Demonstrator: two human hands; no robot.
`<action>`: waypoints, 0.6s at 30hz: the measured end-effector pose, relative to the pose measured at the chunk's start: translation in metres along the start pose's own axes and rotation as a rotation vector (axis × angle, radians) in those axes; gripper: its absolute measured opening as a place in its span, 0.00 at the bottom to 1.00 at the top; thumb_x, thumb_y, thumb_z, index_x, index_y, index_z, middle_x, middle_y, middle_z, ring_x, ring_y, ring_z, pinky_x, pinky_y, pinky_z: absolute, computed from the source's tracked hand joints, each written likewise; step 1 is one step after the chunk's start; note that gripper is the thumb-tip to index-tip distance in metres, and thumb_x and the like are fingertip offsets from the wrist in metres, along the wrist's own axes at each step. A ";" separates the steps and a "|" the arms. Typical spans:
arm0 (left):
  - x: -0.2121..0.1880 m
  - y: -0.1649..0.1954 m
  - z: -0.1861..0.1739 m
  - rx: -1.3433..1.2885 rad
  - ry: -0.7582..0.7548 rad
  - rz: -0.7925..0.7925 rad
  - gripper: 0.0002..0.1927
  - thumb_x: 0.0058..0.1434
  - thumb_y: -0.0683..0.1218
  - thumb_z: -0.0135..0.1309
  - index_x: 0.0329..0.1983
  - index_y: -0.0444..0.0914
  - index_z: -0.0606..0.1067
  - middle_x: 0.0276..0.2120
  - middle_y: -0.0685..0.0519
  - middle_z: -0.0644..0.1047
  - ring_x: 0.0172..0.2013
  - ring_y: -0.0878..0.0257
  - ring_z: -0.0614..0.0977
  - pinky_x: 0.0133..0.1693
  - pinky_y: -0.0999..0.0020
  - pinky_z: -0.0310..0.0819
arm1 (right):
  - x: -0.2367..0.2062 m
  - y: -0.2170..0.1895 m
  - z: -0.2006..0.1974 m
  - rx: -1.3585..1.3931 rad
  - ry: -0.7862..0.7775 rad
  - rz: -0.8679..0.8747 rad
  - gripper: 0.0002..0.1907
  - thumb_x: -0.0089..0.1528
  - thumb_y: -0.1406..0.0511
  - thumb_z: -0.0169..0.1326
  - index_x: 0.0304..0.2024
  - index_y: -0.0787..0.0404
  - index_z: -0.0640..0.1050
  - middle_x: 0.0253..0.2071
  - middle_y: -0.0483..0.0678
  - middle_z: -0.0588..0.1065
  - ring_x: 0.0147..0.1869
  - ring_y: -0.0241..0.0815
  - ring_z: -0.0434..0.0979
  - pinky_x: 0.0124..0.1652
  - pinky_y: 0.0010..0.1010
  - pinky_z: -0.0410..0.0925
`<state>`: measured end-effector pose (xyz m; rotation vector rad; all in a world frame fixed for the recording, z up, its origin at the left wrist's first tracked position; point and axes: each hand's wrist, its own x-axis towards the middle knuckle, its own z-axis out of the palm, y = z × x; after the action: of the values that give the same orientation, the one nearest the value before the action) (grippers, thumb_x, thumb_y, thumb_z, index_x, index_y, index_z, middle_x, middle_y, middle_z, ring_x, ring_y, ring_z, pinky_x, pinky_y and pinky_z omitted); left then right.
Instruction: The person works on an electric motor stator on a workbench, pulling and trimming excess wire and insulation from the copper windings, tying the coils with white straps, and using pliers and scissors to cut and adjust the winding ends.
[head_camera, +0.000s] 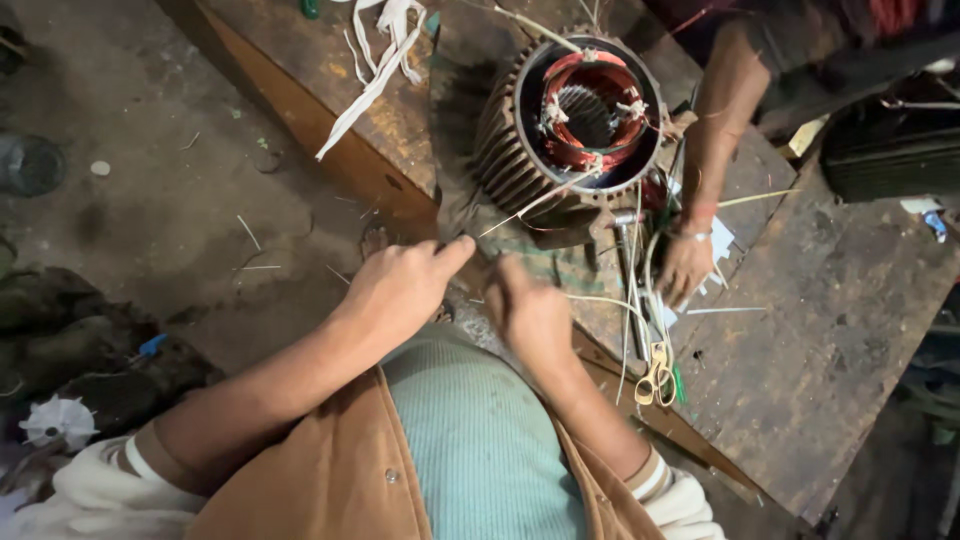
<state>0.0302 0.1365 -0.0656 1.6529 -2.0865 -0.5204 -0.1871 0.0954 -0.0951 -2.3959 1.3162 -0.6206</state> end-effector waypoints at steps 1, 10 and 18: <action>0.000 -0.001 0.001 -0.005 0.028 0.032 0.23 0.55 0.38 0.49 0.56 0.40 0.72 0.28 0.41 0.78 0.29 0.41 0.82 0.30 0.48 0.78 | 0.001 0.004 0.000 0.012 0.001 -0.026 0.11 0.61 0.65 0.57 0.46 0.59 0.74 0.27 0.58 0.77 0.28 0.60 0.79 0.28 0.47 0.70; -0.001 0.006 0.002 -0.044 0.092 0.018 0.18 0.59 0.36 0.49 0.54 0.38 0.74 0.31 0.42 0.79 0.32 0.42 0.83 0.32 0.50 0.77 | 0.004 0.003 -0.001 0.117 0.014 -0.059 0.13 0.60 0.64 0.61 0.42 0.61 0.72 0.27 0.58 0.74 0.30 0.63 0.77 0.30 0.46 0.70; 0.000 0.010 0.005 0.176 0.101 0.111 0.17 0.53 0.38 0.51 0.47 0.33 0.73 0.29 0.44 0.79 0.31 0.48 0.83 0.35 0.57 0.79 | 0.000 0.008 -0.008 0.079 -0.072 -0.082 0.12 0.58 0.66 0.61 0.43 0.61 0.76 0.25 0.59 0.75 0.27 0.62 0.77 0.28 0.48 0.70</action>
<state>0.0192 0.1394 -0.0641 1.6090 -2.1859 -0.2179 -0.1969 0.0905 -0.0918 -2.3949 1.1478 -0.5911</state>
